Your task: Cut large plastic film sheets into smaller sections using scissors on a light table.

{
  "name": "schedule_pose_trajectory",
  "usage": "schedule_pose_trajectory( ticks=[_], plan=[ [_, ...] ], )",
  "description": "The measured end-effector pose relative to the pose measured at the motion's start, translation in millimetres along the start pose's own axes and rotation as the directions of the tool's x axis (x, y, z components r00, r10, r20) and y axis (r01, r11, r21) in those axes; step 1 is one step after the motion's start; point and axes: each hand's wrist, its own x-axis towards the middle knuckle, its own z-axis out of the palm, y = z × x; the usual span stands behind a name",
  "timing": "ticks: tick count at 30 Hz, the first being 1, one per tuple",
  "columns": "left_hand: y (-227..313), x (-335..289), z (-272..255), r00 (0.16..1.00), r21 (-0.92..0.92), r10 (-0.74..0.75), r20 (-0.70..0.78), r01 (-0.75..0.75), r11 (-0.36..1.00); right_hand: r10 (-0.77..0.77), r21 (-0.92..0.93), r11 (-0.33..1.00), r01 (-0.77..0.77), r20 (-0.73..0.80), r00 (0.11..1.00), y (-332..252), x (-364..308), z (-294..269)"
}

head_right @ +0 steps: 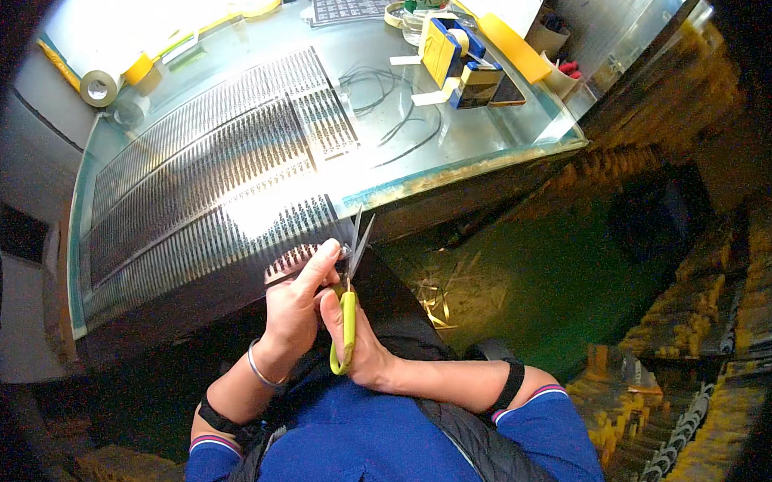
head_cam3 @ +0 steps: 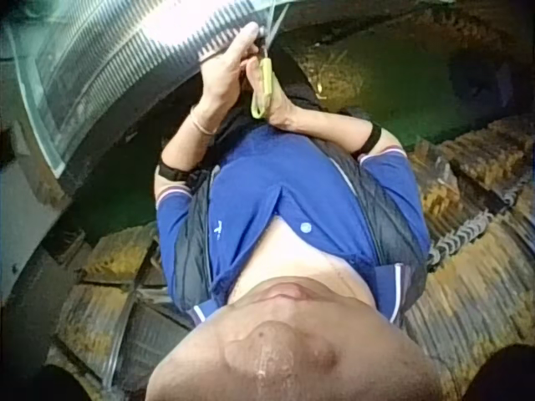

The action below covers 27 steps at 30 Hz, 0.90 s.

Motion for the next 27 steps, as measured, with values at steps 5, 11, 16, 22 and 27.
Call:
schedule_pose_trajectory(
  ticks=[5, 11, 16, 22, 27],
  plan=[
    [-5.9, -1.6, 0.1, 0.997, 0.025, 0.074, 0.0, -0.074, 0.997, -0.117, -0.106, 0.988, 0.114, -0.028, 0.993, 2.0, 2.5, 2.0],
    [-3.2, -5.5, 2.6, 0.998, 0.03, 0.057, 0.009, -0.058, 0.998, -0.16, -0.139, 0.978, 0.153, -0.044, 0.986, 7.6, 4.1, 3.3],
    [-9.1, -6.1, 1.2, 1.0, 0.01, 0.005, -0.004, -0.005, 1.0, -0.186, -0.105, 0.978, 0.18, -0.055, 0.981, 16.1, 6.9, 2.3],
    [-2.0, -9.2, -9.2, 0.986, -0.079, -0.158, 0.059, 0.163, 0.983, -0.269, -0.097, 0.96, 0.264, -0.038, 0.962, 26.2, -0.6, -1.7],
    [2.2, -14.4, -16.8, 0.992, 0.02, -0.088, 0.09, 0.087, 0.996, -0.023, 0.013, 1.0, 0.022, 0.102, 0.995, 14.9, -14.9, -10.6]
  ],
)
